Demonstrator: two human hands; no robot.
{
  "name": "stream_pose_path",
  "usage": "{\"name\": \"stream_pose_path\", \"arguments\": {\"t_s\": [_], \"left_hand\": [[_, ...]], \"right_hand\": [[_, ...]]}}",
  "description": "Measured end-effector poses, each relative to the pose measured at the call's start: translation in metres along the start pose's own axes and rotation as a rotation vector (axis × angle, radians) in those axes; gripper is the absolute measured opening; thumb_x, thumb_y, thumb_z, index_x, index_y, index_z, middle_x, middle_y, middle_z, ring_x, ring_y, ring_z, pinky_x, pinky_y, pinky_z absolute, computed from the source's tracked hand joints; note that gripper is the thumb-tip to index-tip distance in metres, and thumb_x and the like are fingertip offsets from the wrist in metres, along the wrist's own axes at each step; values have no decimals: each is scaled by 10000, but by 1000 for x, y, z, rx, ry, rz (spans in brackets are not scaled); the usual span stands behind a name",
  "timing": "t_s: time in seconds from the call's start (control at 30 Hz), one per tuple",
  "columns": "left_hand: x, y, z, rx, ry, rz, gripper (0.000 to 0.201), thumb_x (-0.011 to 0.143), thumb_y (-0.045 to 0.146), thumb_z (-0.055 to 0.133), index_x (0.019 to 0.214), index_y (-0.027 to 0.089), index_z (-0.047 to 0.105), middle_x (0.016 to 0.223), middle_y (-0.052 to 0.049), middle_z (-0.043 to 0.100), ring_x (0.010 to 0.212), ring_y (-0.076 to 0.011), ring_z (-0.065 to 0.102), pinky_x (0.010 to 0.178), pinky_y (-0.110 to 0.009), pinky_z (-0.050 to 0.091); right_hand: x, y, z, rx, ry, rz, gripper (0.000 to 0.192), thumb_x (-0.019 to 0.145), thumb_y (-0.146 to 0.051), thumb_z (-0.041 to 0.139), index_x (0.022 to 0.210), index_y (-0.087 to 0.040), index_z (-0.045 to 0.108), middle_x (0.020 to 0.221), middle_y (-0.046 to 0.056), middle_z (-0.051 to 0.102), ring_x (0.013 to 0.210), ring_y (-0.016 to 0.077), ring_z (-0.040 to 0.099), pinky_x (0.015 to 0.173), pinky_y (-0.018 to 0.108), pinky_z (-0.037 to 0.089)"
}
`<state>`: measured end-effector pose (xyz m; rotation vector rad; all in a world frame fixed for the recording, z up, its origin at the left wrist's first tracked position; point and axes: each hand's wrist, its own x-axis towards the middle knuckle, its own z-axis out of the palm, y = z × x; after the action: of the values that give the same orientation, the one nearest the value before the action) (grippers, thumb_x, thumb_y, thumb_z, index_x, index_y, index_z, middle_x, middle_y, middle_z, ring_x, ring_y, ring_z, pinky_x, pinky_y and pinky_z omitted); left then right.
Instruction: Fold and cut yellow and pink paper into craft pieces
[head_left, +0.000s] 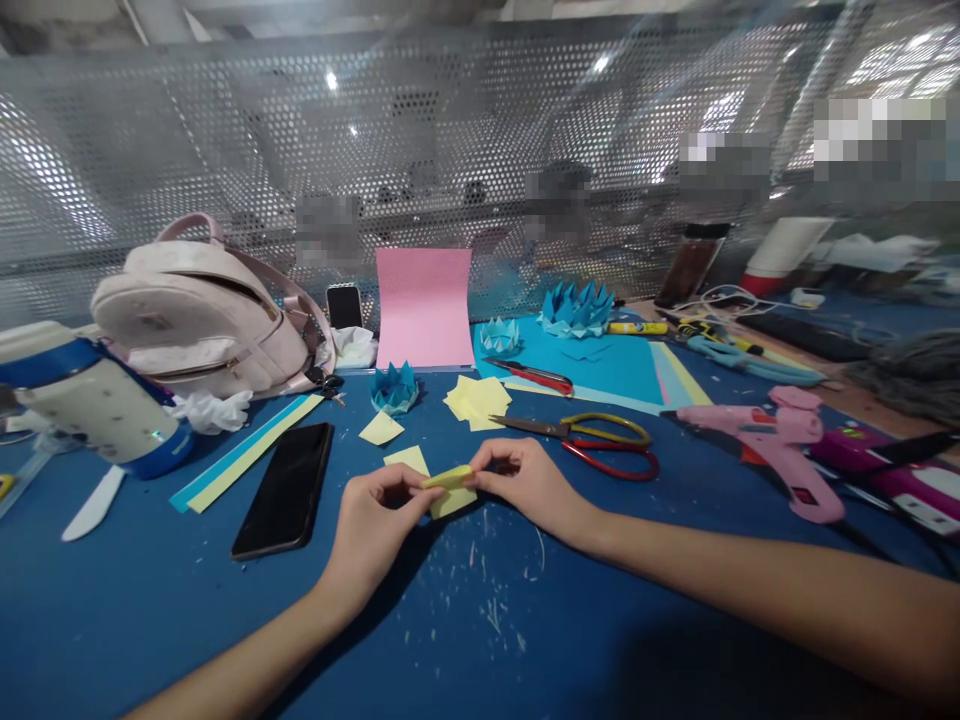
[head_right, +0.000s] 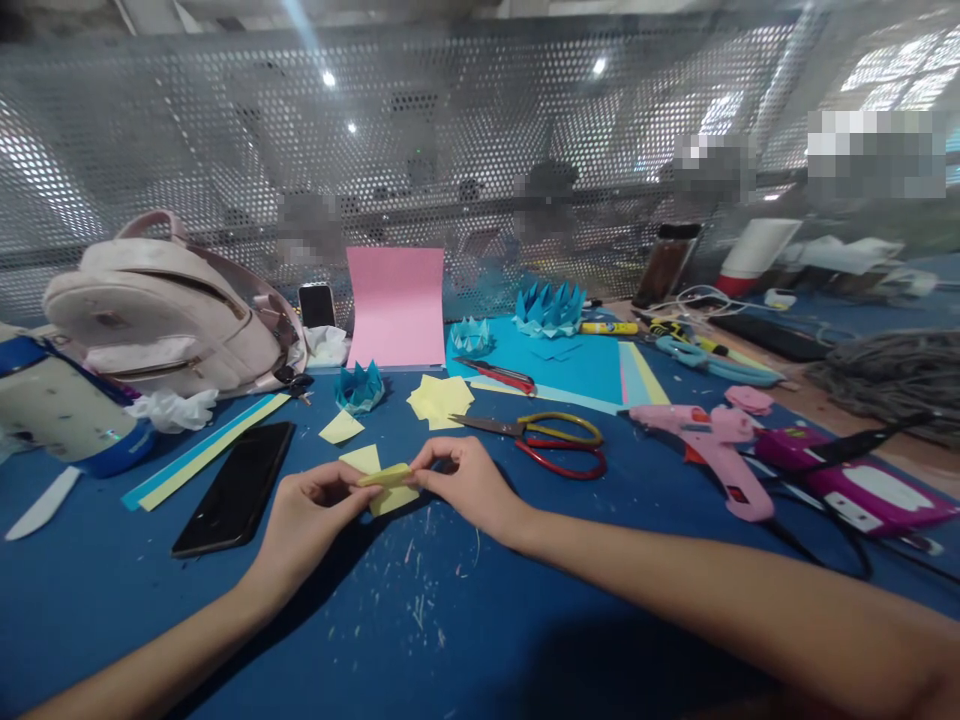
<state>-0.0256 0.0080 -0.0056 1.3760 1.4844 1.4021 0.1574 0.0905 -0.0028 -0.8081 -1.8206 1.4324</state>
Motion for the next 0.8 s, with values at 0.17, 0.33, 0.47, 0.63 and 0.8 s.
{"name": "stream_pose_path", "arguments": {"t_s": [0.17, 0.33, 0.47, 0.63, 0.8], "left_hand": [[0, -2, 0, 11, -14, -10, 192, 692, 310, 751, 612, 153, 676, 580, -11, 642, 537, -128, 561, 534, -208, 425], [0, -1, 1, -2, -56, -52, 213, 682, 322, 762, 605, 149, 665, 569, -7, 631, 528, -122, 544, 521, -201, 406], [1, -1, 0, 10, -57, -62, 221, 681, 329, 759, 602, 148, 658, 569, -9, 626, 534, -124, 535, 526, -206, 395], [0, -3, 2, 19, -87, -80, 231, 677, 342, 761, 600, 150, 658, 559, -6, 620, 517, -121, 523, 509, -206, 378], [0, -1, 2, -14, -83, -85, 240, 663, 340, 772, 583, 148, 651, 542, -3, 622, 507, -111, 525, 499, -193, 386]], "right_hand": [[0, 1, -2, -17, 13, -54, 257, 721, -406, 761, 692, -167, 671, 786, 42, 670, 736, 172, 593, 647, 287, 453], [0, 1, -3, -13, -44, -155, 293, 778, -422, 724, 673, -171, 615, 797, 38, 618, 748, 165, 579, 629, 277, 443], [-1, 0, -3, -36, -31, -146, 286, 792, -425, 715, 697, -172, 623, 821, 38, 624, 763, 166, 575, 631, 274, 428], [-2, -3, -3, -10, -19, -123, 324, 765, -467, 729, 688, -172, 618, 771, 27, 614, 731, 163, 567, 634, 279, 429], [-2, -2, -3, -4, -6, -110, 322, 773, -469, 718, 696, -173, 617, 764, 22, 605, 734, 161, 552, 652, 278, 420]]}}
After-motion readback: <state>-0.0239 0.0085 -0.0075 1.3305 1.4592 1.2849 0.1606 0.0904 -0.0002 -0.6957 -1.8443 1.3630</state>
